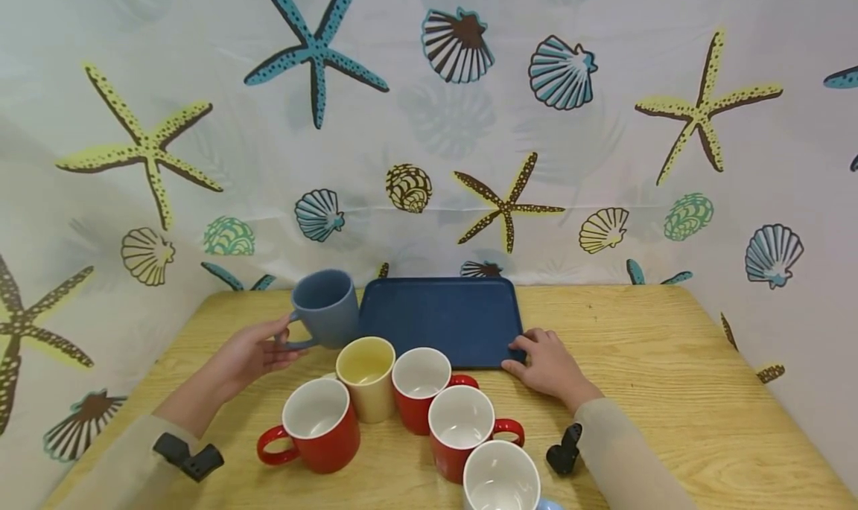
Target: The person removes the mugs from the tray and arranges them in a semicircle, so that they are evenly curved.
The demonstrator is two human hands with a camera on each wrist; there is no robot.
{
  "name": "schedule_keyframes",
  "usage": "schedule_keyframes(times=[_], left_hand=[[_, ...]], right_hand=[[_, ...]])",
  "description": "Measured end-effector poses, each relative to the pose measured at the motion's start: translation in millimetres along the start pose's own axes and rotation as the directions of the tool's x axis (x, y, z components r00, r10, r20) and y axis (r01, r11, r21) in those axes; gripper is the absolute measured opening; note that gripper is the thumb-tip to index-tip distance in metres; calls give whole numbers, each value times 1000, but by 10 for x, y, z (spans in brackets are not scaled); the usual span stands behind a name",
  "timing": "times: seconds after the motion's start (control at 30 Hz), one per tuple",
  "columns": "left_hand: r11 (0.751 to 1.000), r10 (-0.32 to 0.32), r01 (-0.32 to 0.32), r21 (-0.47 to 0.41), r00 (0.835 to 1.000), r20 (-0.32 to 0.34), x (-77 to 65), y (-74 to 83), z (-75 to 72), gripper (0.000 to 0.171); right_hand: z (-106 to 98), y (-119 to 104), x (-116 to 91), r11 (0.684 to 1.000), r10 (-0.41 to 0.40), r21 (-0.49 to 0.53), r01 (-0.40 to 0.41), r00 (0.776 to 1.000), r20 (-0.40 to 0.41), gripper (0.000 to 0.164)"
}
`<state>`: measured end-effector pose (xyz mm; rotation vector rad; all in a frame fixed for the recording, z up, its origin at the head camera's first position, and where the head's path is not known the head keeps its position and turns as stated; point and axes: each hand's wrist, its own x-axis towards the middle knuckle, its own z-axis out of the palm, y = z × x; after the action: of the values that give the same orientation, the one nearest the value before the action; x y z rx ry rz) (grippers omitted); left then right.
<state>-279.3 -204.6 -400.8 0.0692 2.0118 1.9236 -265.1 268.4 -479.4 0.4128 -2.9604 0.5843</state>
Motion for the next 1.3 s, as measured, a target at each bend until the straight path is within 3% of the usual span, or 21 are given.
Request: schedule_keyframes(times=[0.57, 0.93, 1.3], left_hand=[[1000, 12, -12, 7, 1000, -26, -326, -92, -176, 36], [997, -46, 45, -66, 999, -21, -619, -258, -345, 37], [996, -68, 64, -70, 996, -51, -923, -315, -492, 36]], right_hand=[[-24, -6, -6, 1000, 2, -7, -2, 1000, -1, 44], [0, -3, 16, 1000, 14, -9, -13, 1000, 12, 43], [14, 7, 16, 999, 27, -23, -27, 999, 22, 48]])
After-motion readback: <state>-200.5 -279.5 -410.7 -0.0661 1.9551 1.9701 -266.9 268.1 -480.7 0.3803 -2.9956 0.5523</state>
